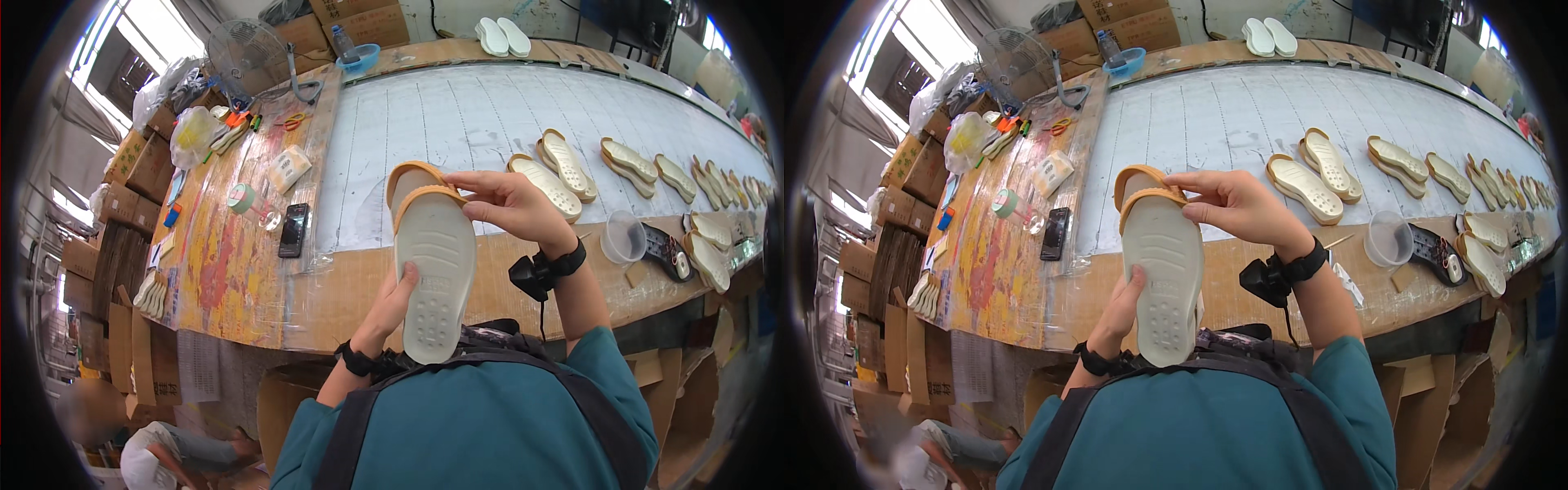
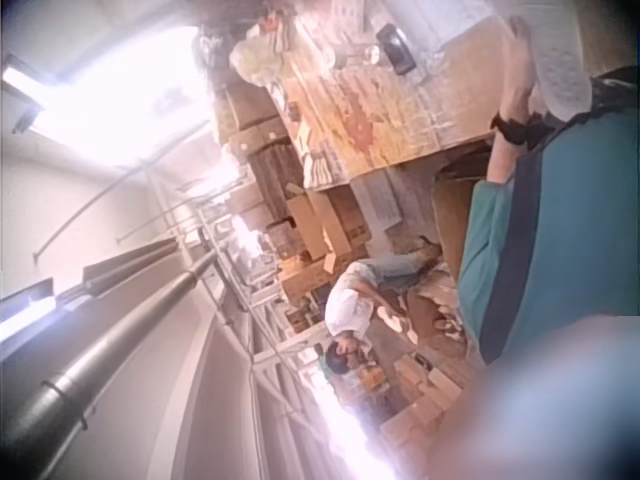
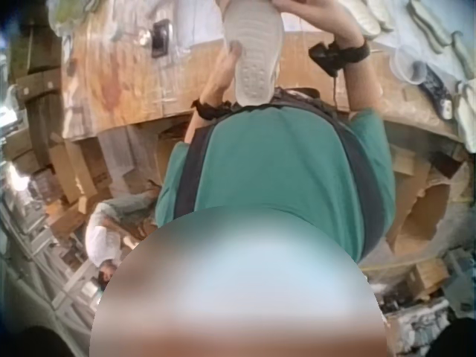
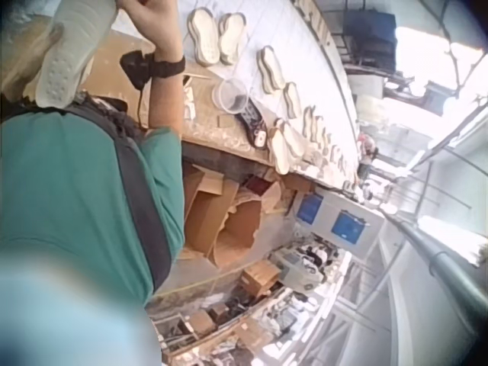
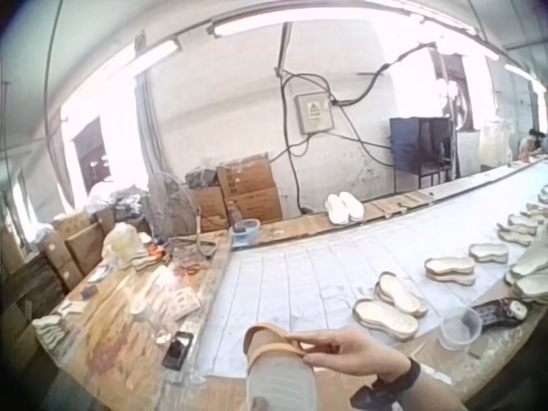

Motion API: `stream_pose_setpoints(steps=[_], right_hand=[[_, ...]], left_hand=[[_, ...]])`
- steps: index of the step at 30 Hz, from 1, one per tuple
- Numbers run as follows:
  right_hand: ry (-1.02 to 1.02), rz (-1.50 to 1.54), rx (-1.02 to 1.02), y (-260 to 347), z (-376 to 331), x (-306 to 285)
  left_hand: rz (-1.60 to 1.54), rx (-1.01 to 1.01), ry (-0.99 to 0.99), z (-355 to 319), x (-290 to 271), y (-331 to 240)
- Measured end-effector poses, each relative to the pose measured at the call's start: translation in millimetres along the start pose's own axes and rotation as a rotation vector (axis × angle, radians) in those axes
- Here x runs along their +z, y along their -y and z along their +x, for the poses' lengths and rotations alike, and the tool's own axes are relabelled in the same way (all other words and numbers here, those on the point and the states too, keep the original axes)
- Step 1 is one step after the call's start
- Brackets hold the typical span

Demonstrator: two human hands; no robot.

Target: Inspecting and applying glue to shoe soles in a manufacturing environment.

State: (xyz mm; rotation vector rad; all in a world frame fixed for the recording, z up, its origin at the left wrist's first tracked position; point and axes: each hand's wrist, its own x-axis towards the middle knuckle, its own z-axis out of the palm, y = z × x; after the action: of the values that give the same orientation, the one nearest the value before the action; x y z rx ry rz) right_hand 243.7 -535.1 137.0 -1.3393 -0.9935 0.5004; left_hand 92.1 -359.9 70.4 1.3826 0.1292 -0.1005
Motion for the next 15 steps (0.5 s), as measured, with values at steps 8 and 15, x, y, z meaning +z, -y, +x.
stream_pose_setpoints(steps=[8,15], right_hand=[[-0.006,0.238,0.127,-16.5,-9.2,8.9],[0.069,0.290,0.141,-36.0,-34.2,26.1]], left_hand=[[-0.296,-0.111,-0.056,-1.2,0.9,0.0],[-0.672,0.108,-0.091,15.0,-6.8,-8.7]])
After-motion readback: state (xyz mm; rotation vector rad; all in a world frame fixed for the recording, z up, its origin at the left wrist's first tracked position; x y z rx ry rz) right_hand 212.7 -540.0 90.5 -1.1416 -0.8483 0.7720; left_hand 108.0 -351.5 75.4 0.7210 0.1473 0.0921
